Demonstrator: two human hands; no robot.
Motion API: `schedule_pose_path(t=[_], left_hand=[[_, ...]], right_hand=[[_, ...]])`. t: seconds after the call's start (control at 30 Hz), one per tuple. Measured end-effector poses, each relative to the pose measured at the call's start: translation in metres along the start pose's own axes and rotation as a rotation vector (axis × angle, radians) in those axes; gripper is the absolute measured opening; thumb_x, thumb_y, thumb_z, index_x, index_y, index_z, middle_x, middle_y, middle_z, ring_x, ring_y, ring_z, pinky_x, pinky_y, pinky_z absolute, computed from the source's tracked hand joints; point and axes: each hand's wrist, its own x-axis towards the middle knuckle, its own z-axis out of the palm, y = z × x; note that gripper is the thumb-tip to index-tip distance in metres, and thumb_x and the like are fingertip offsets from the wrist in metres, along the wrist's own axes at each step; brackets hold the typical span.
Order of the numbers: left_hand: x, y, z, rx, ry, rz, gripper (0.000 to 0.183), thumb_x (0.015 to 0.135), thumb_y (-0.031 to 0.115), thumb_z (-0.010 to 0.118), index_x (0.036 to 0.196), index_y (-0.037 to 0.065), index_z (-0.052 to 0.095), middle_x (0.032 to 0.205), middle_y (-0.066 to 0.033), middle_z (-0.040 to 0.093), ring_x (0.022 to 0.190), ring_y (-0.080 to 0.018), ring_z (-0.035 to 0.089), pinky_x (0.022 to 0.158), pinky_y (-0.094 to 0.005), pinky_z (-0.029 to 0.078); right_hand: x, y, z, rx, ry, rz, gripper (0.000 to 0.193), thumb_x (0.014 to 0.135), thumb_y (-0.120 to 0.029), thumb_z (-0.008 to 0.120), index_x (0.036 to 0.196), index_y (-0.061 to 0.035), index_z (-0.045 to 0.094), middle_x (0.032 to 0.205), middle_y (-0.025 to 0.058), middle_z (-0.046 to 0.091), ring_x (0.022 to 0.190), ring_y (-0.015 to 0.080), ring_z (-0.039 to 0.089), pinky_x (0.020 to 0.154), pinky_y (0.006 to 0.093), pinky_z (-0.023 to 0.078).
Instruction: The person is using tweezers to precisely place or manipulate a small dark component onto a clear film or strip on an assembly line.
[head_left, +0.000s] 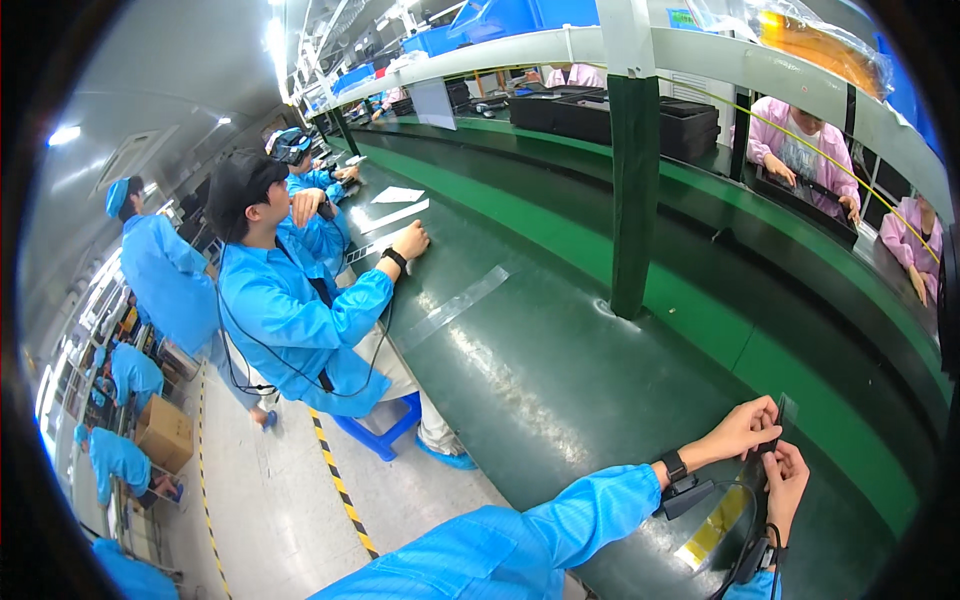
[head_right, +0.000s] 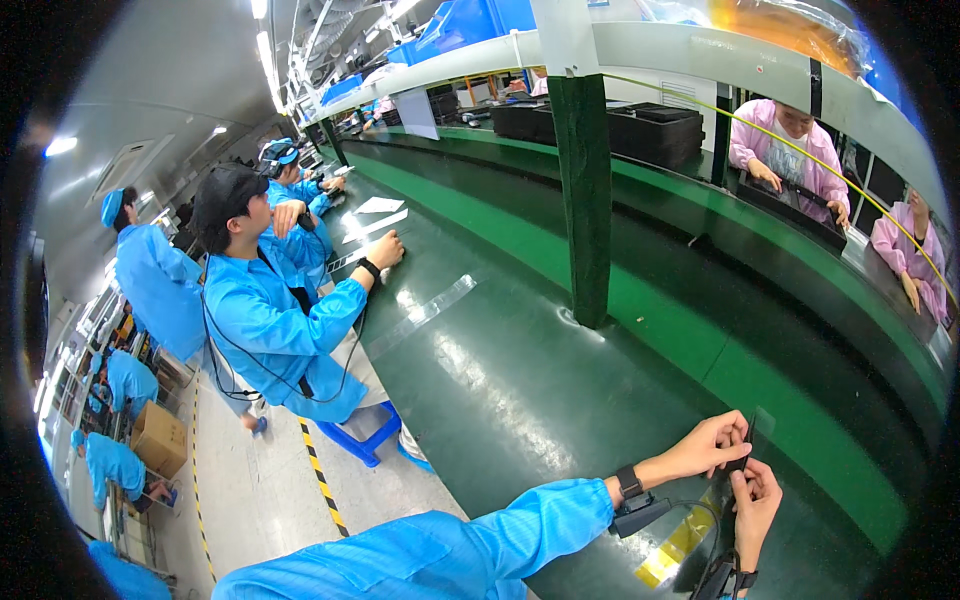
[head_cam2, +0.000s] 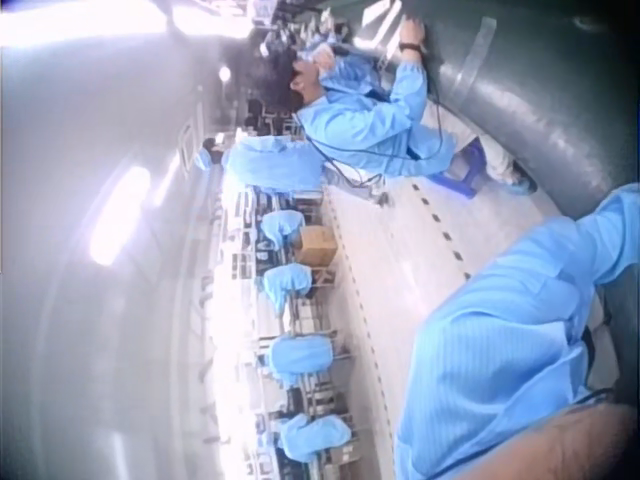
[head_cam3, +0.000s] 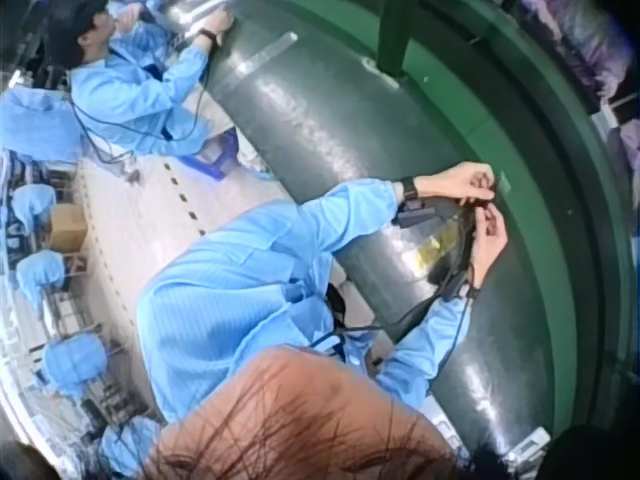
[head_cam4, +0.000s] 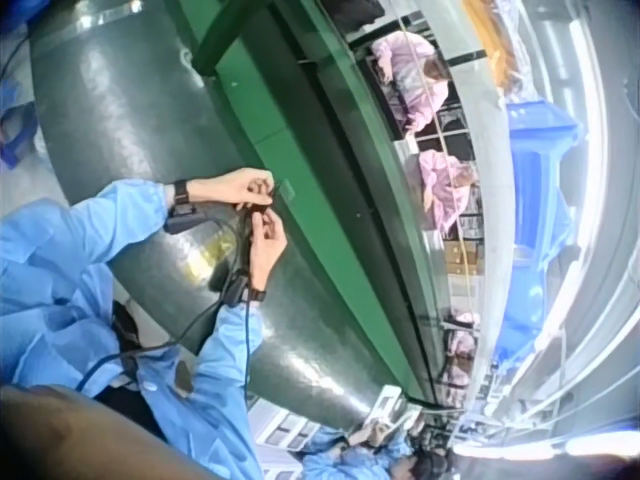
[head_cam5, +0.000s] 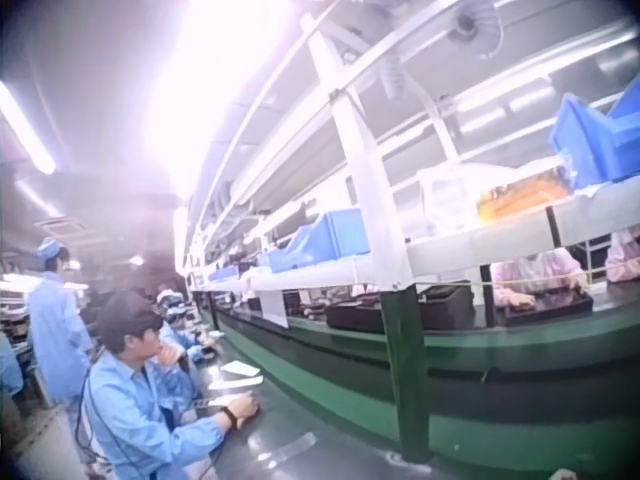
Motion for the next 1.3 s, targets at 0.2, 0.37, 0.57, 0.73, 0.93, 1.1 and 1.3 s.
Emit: schedule_pose_path(t=[0.2,0.37,0.57,0.73,0.93,1.1,1.3], left_hand=[[0.001,0.008,-0.002,-0.045,0.008,-0.053,0.017,0.093,0.019,0.062,0.096,0.003,0.057,0.075,0.0015,0.055,0.057,-0.0036,0.05,0.038,-0.0181,0.04],[0.0,0.008,-0.002,-0.046,-0.046,-0.089,0.026,0.095,0.017,0.059,0.117,0.005,0.061,0.08,0.0012,0.053,0.06,-0.0044,0.049,0.04,-0.0184,0.041],[-0.006,0.013,0.007,0.348,0.024,0.069,0.04,0.095,0.011,0.054,0.135,0.011,0.054,0.086,-0.0032,0.047,0.061,-0.0091,0.046,0.05,-0.0243,0.041],[-0.013,0.019,0.006,0.514,0.042,0.153,0.047,0.093,0.009,0.054,0.14,0.013,0.049,0.085,-0.005,0.048,0.067,-0.0133,0.046,0.06,-0.0276,0.041],[-0.004,0.002,0.017,0.416,0.028,0.131,0.069,0.091,0.009,0.057,0.152,0.016,0.025,0.081,0.0011,0.054,0.058,-0.0056,0.042,0.054,-0.0233,0.04],[-0.007,0.003,-0.004,0.5,0.118,0.106,0.078,0.089,0.015,0.064,0.152,0.013,0.019,0.085,-0.0049,0.062,0.072,-0.0125,0.059,0.069,-0.0292,0.051],[-0.003,0.007,-0.005,0.282,-0.031,-0.183,0.037,0.094,0.014,0.059,0.131,0.01,0.057,0.09,0.0012,0.058,0.065,-0.004,0.052,0.049,-0.0182,0.044]], right_hand=[[0.005,0.011,-0.005,0.123,0.124,0.052,0.018,0.092,-0.006,0.059,0.108,0.0014,0.061,0.078,0.0004,0.058,0.056,0.0023,0.045,0.045,0.0176,0.033],[0.002,0.005,-0.005,0.157,0.133,0.055,0.019,0.095,-0.012,0.056,0.109,-0.0004,0.061,0.073,-0.0024,0.052,0.053,0.0015,0.041,0.044,0.017,0.03],[0.004,-0.001,-0.005,0.18,0.138,0.056,0.023,0.097,-0.016,0.053,0.112,-0.0001,0.061,0.069,-0.0054,0.047,0.051,0.0,0.036,0.042,0.0172,0.026],[0.002,0.002,-0.001,0.227,0.155,0.054,0.024,0.097,-0.014,0.052,0.113,0.0016,0.061,0.068,-0.0061,0.046,0.05,0.0,0.036,0.042,0.0174,0.026],[-0.001,0.011,-0.017,0.223,0.168,0.07,0.022,0.096,-0.012,0.054,0.112,0.0005,0.064,0.069,-0.0063,0.048,0.053,0.0007,0.039,0.043,0.018,0.028],[0.004,-0.019,0.009,0.242,0.16,0.117,0.018,0.096,-0.018,0.057,0.102,-0.0052,0.068,0.073,-0.0052,0.055,0.06,0.0029,0.045,0.05,0.0192,0.035],[0.01,0.006,0.005,0.208,0.428,-0.034,0.019,0.097,-0.016,0.056,0.091,-0.0017,0.067,0.071,-0.0069,0.056,0.059,0.0002,0.04,0.05,0.0198,0.032]])
